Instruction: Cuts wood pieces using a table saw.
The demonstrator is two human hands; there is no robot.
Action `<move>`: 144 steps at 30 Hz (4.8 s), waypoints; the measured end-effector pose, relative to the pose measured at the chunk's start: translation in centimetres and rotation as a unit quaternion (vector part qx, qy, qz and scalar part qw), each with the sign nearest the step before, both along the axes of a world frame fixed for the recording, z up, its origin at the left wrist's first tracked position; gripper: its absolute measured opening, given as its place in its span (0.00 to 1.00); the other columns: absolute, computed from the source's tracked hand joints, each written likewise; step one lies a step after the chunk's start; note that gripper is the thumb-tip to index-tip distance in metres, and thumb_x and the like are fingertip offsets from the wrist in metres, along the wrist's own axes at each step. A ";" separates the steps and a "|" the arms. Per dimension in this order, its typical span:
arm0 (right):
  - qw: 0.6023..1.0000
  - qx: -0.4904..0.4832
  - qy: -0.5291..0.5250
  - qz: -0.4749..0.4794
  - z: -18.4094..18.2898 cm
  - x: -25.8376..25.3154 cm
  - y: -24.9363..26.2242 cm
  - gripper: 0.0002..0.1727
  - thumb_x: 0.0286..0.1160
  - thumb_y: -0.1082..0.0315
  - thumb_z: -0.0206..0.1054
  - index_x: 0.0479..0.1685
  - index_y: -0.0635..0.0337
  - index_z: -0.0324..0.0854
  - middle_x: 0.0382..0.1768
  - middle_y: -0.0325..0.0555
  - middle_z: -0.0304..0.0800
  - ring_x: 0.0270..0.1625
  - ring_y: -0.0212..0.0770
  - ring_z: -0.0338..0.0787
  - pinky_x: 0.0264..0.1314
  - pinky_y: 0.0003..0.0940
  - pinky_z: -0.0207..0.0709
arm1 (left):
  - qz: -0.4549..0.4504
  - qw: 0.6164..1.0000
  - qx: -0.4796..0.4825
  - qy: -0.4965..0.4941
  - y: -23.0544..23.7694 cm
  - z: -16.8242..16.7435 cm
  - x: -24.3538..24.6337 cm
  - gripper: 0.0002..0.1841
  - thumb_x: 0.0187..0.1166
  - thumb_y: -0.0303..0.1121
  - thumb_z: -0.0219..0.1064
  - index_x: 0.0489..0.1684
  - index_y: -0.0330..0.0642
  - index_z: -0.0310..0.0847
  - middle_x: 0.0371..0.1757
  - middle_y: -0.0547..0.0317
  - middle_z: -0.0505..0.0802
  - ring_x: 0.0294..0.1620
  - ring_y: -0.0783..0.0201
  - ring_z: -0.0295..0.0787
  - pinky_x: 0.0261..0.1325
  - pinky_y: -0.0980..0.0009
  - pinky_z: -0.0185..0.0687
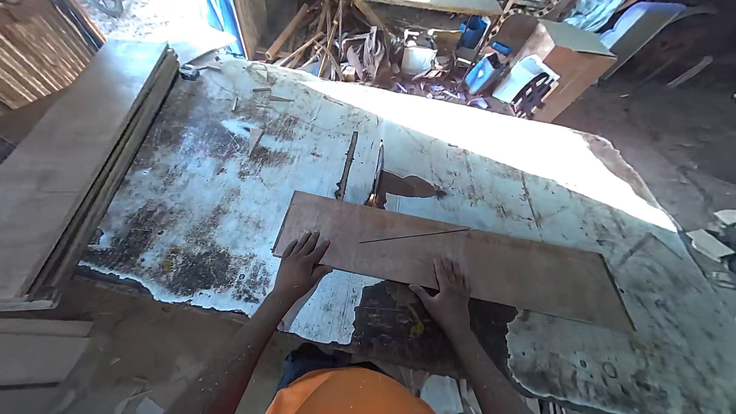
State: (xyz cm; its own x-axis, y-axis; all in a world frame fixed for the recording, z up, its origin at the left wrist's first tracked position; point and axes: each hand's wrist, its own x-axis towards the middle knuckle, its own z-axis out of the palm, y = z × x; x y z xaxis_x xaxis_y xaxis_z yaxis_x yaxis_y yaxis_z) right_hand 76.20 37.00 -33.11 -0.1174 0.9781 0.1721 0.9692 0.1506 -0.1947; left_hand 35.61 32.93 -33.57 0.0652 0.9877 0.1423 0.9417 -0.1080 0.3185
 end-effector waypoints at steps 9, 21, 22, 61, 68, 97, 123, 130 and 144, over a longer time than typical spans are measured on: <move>1.000 0.016 0.007 0.003 -0.5 1.0 2.5 0.61 0.56 0.14 0.56 0.90 0.47 0.66 0.91 0.42 0.63 0.94 0.52 0.56 0.93 0.65 0.43 | -0.052 0.998 -0.023 0.007 2.8 0.3 -0.4 0.31 0.90 0.59 0.49 0.92 0.67 0.61 0.96 0.67 0.58 0.97 0.63 0.45 0.95 0.52 0.46; 1.000 0.003 0.020 0.006 0.2 1.1 7.3 0.61 0.55 0.15 0.57 0.90 0.47 0.66 0.91 0.40 0.63 0.95 0.50 0.55 0.94 0.65 0.40 | -0.050 0.998 -0.040 0.003 7.2 0.6 -0.1 0.32 0.90 0.58 0.48 0.94 0.66 0.57 0.97 0.68 0.55 0.97 0.64 0.43 0.95 0.52 0.45; 1.000 0.000 0.023 0.006 0.3 1.0 7.8 0.61 0.56 0.15 0.57 0.90 0.47 0.65 0.91 0.40 0.62 0.95 0.50 0.54 0.94 0.65 0.40 | -0.052 0.998 -0.038 0.005 7.7 0.6 -0.2 0.31 0.90 0.58 0.48 0.94 0.66 0.57 0.97 0.68 0.55 0.97 0.64 0.43 0.95 0.52 0.45; 0.999 0.004 0.038 0.001 -0.1 -0.5 13.0 0.62 0.55 0.14 0.58 0.90 0.48 0.65 0.92 0.39 0.61 0.95 0.47 0.53 0.95 0.61 0.38 | 0.007 1.000 0.010 -0.011 12.6 0.0 -0.3 0.39 0.79 0.72 0.53 0.90 0.67 0.65 0.95 0.70 0.62 0.96 0.65 0.49 0.95 0.54 0.44; 0.999 0.004 0.039 -0.002 -0.1 -0.5 14.0 0.62 0.55 0.14 0.58 0.90 0.47 0.65 0.92 0.39 0.60 0.96 0.47 0.52 0.95 0.62 0.37 | 0.004 1.000 0.008 -0.009 13.8 0.0 -0.5 0.39 0.80 0.72 0.51 0.90 0.68 0.65 0.95 0.70 0.62 0.96 0.66 0.48 0.95 0.54 0.43; 0.999 0.000 0.045 0.002 0.5 -0.7 16.0 0.59 0.58 0.19 0.62 0.90 0.48 0.64 0.92 0.42 0.60 0.96 0.47 0.50 0.95 0.62 0.36 | -0.002 1.000 0.006 -0.016 16.0 0.2 -0.3 0.38 0.81 0.71 0.51 0.90 0.66 0.65 0.95 0.68 0.62 0.96 0.64 0.48 0.95 0.54 0.43; 0.999 -0.007 0.044 -0.014 0.8 -1.4 19.6 0.57 0.60 0.22 0.66 0.91 0.46 0.63 0.93 0.37 0.58 0.96 0.43 0.49 0.96 0.60 0.34 | -0.011 1.000 0.004 -0.008 20.3 0.3 -0.9 0.39 0.80 0.72 0.49 0.90 0.66 0.65 0.95 0.67 0.62 0.96 0.63 0.48 0.95 0.54 0.43; 0.999 0.000 0.047 -0.009 0.8 -1.4 20.7 0.57 0.61 0.21 0.64 0.91 0.46 0.63 0.93 0.37 0.57 0.96 0.43 0.49 0.95 0.61 0.34 | -0.014 1.000 0.007 -0.015 21.7 0.3 -1.0 0.39 0.80 0.71 0.50 0.90 0.66 0.65 0.95 0.66 0.62 0.96 0.63 0.49 0.95 0.53 0.43; 0.998 0.023 0.048 -0.016 0.4 -1.6 22.6 0.58 0.59 0.19 0.64 0.90 0.46 0.66 0.92 0.39 0.59 0.96 0.46 0.51 0.95 0.61 0.41 | -0.002 1.000 -0.001 -0.022 23.9 0.4 -1.0 0.39 0.79 0.71 0.53 0.90 0.67 0.65 0.94 0.68 0.63 0.96 0.63 0.50 0.95 0.53 0.43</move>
State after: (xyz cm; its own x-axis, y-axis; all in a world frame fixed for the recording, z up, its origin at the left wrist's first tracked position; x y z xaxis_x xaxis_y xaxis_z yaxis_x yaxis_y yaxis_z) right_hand 74.58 59.62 -32.71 -0.0659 0.9718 0.2265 0.9508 0.1300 -0.2813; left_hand 34.58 56.79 -33.22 0.0622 0.9878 0.1429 0.9266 -0.1104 0.3594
